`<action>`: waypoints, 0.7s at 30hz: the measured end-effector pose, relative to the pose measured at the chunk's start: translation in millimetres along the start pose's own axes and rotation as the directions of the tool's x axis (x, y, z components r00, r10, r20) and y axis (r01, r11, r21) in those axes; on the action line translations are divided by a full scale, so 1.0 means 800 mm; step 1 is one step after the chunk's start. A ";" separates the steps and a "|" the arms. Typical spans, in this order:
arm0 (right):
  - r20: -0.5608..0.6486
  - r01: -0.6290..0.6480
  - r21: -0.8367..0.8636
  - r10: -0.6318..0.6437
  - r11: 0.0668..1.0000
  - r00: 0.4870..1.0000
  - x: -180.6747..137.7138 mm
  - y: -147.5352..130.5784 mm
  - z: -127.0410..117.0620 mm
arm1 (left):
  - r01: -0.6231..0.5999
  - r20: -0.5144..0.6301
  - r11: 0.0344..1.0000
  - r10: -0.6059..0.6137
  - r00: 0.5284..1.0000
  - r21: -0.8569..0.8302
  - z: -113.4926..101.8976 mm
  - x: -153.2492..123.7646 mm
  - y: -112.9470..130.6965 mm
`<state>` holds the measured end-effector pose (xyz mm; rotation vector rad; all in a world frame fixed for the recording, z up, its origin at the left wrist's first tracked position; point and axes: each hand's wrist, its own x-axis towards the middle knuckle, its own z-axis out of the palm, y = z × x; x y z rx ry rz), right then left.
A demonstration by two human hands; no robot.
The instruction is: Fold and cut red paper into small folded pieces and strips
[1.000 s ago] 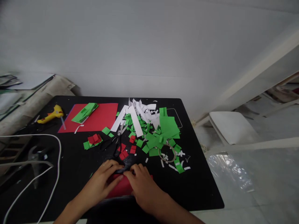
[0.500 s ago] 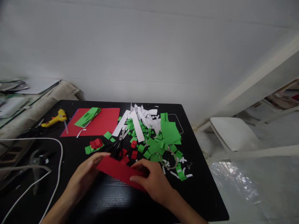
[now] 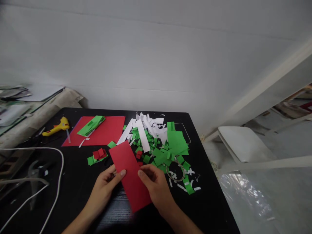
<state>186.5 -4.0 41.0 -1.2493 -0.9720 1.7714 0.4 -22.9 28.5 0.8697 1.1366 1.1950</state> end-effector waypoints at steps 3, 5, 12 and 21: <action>-0.003 0.060 -0.105 -0.060 0.993 0.998 0.000 -0.001 0.001 | 0.003 -0.022 1.000 -0.003 1.000 0.029 0.000 0.003 0.000; -0.002 0.101 -0.172 -0.103 0.980 0.995 -0.001 0.000 0.001 | 0.010 -0.025 0.999 -0.009 1.000 0.054 -0.003 0.004 -0.003; 0.021 0.189 -0.286 -0.191 0.939 0.981 -0.009 0.000 0.000 | 0.024 -0.064 0.998 -0.020 0.998 0.066 -0.016 0.005 -0.020; 0.322 -0.113 0.103 0.075 0.988 0.944 -0.006 -0.003 0.010 | 0.131 0.014 0.920 -0.135 0.991 -0.369 0.006 0.006 -0.024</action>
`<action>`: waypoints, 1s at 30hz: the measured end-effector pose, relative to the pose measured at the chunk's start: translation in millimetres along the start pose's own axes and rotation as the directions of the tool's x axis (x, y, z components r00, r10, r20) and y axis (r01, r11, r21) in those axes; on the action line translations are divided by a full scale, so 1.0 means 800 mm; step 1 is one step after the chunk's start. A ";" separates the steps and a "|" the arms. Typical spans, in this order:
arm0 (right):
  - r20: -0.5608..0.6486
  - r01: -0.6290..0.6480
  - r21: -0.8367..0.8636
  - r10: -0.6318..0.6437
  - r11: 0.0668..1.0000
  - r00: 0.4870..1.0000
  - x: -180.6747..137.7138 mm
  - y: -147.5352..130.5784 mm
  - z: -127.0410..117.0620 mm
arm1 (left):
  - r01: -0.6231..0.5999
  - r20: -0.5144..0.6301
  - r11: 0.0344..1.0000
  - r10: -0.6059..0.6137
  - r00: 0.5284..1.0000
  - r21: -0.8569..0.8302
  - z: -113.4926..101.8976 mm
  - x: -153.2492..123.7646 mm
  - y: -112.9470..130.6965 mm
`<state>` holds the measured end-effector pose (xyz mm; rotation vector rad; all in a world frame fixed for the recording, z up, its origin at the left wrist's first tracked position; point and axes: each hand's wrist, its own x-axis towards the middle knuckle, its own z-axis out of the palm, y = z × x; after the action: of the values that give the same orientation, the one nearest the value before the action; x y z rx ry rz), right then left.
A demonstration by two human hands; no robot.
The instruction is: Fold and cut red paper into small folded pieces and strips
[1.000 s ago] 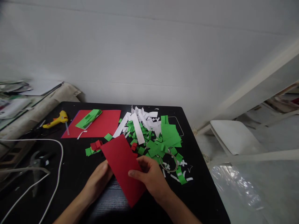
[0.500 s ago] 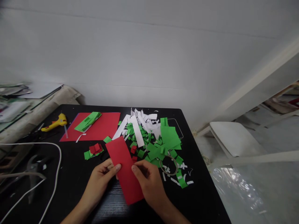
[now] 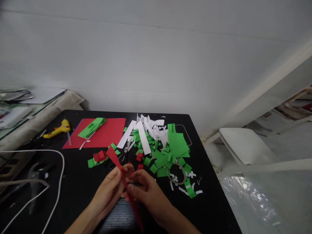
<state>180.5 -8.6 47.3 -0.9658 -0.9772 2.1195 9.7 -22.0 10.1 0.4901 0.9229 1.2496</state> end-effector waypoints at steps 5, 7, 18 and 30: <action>-0.134 -0.009 -0.024 0.006 1.000 0.991 0.002 -0.003 0.003 | 0.067 -0.114 0.988 -0.051 0.992 0.141 -0.001 -0.004 0.001; -0.187 0.026 -0.075 -0.039 0.997 0.982 0.001 -0.005 0.001 | 0.048 -0.164 0.991 -0.027 0.986 0.127 -0.002 -0.003 0.005; -0.254 0.159 -0.285 -0.234 0.945 0.938 0.002 -0.006 -0.009 | -0.196 0.016 0.856 0.215 0.976 0.479 -0.004 -0.012 0.029; -0.287 0.159 -0.403 -0.290 0.901 0.913 0.005 0.005 -0.017 | -0.138 0.056 0.781 0.131 0.990 0.609 -0.009 -0.014 0.018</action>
<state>188.3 -2.6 36.7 -1.2821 -1.2651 1.5308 -5.3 -29.5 20.6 1.0947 1.3079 1.0495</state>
